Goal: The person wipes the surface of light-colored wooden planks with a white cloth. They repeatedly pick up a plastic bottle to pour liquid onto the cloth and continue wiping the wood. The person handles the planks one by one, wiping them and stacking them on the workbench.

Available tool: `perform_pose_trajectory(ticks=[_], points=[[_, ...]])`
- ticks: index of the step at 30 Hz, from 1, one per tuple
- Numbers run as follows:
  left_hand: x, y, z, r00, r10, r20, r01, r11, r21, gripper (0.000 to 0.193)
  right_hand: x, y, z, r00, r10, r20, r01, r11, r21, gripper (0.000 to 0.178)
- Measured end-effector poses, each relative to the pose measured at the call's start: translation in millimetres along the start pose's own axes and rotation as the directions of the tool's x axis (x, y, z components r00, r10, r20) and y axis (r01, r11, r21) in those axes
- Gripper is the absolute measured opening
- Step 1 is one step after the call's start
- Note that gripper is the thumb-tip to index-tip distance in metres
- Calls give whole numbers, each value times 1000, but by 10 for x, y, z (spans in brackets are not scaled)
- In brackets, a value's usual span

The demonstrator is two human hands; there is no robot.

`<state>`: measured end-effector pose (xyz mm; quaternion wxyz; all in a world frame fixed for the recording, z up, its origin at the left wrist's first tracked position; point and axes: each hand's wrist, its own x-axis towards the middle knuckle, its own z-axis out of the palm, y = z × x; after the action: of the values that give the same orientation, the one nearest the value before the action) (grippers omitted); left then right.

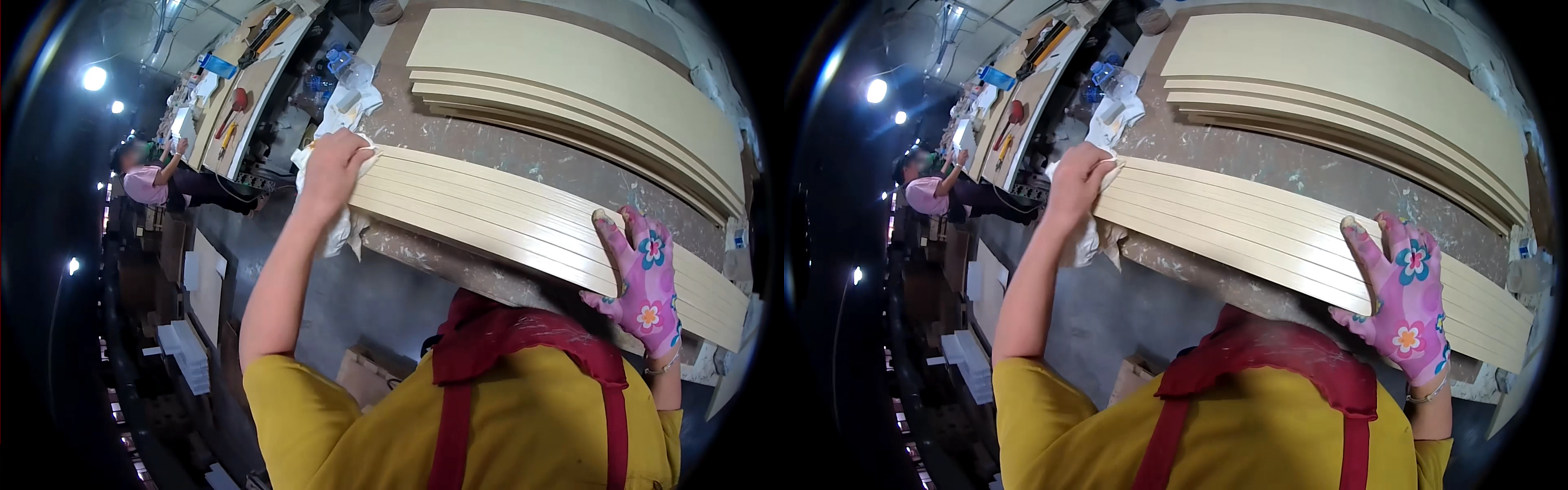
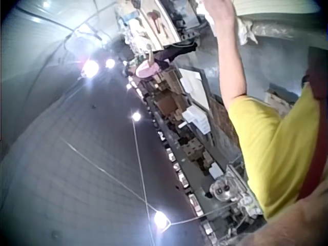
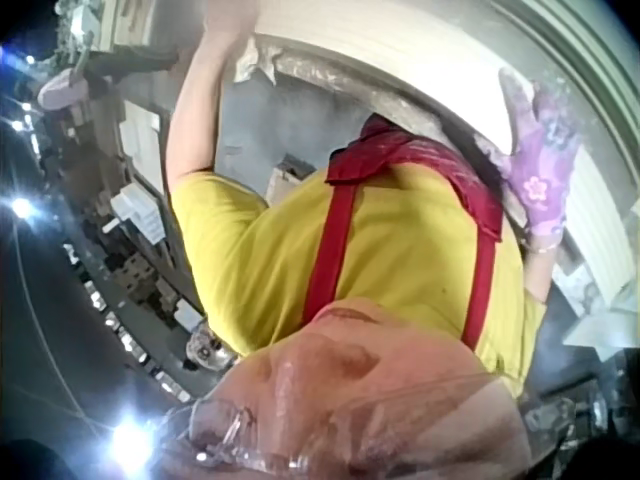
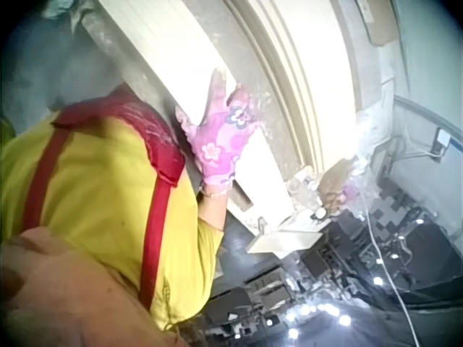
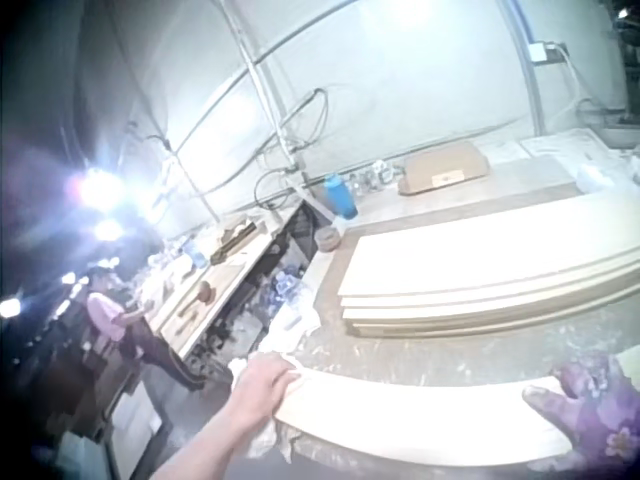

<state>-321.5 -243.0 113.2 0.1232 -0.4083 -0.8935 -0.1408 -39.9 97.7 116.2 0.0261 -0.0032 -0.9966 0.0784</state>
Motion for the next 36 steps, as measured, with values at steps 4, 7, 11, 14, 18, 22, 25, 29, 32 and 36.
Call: perform_pose_trajectory(ticks=[4, 7, 11, 14, 18, 22, 25, 29, 32, 36], points=[[-29, -440, -187, 990, -131, 52, 117, 970, 213, 12, -16, 5, -7, 1000, 7, -18, -6, 1000, 30, 84], [60, -207, -174, 980, -174, -99, 185, 976, 116, 11, -11, 11, -27, 1000, 13, -9, -12, 999, 43, 85], [60, -149, -25, 999, 21, 37, -28, 982, 186, 9, -8, 13, 7, 1000, 24, -20, -24, 1000, 18, 86], [62, -546, -157, 987, -49, 150, -5, 940, 342, 9, 1, 29, -15, 999, 35, 30, -36, 999, 32, 88], [90, -361, -203, 933, -359, 32, 360, 927, -104, 13, 6, 62, 11, 999, 37, 38, -38, 999, 21, 89], [151, -528, -163, 980, -95, 174, 37, 950, 311, 14, 11, 53, 32, 1000, 28, -4, -28, 1000, 6, 89], [14, -598, -224, 954, -271, 126, 251, 956, 148, 17, 9, 19, -48, 999, 23, 30, -23, 999, 27, 85], [216, -433, -216, 835, -488, 255, 517, 855, -54, 31, 47, 37, -17, 999, 35, -7, -35, 998, 47, 85], [261, -512, -247, 780, -455, 430, 530, 846, -65, 40, 39, 61, -1, 999, 29, -18, -28, 999, 40, 85], [352, -610, -266, 681, -444, 582, 584, 809, -67, 39, 43, 60, -8, 1000, 29, -5, -29, 999, 36, 85]])
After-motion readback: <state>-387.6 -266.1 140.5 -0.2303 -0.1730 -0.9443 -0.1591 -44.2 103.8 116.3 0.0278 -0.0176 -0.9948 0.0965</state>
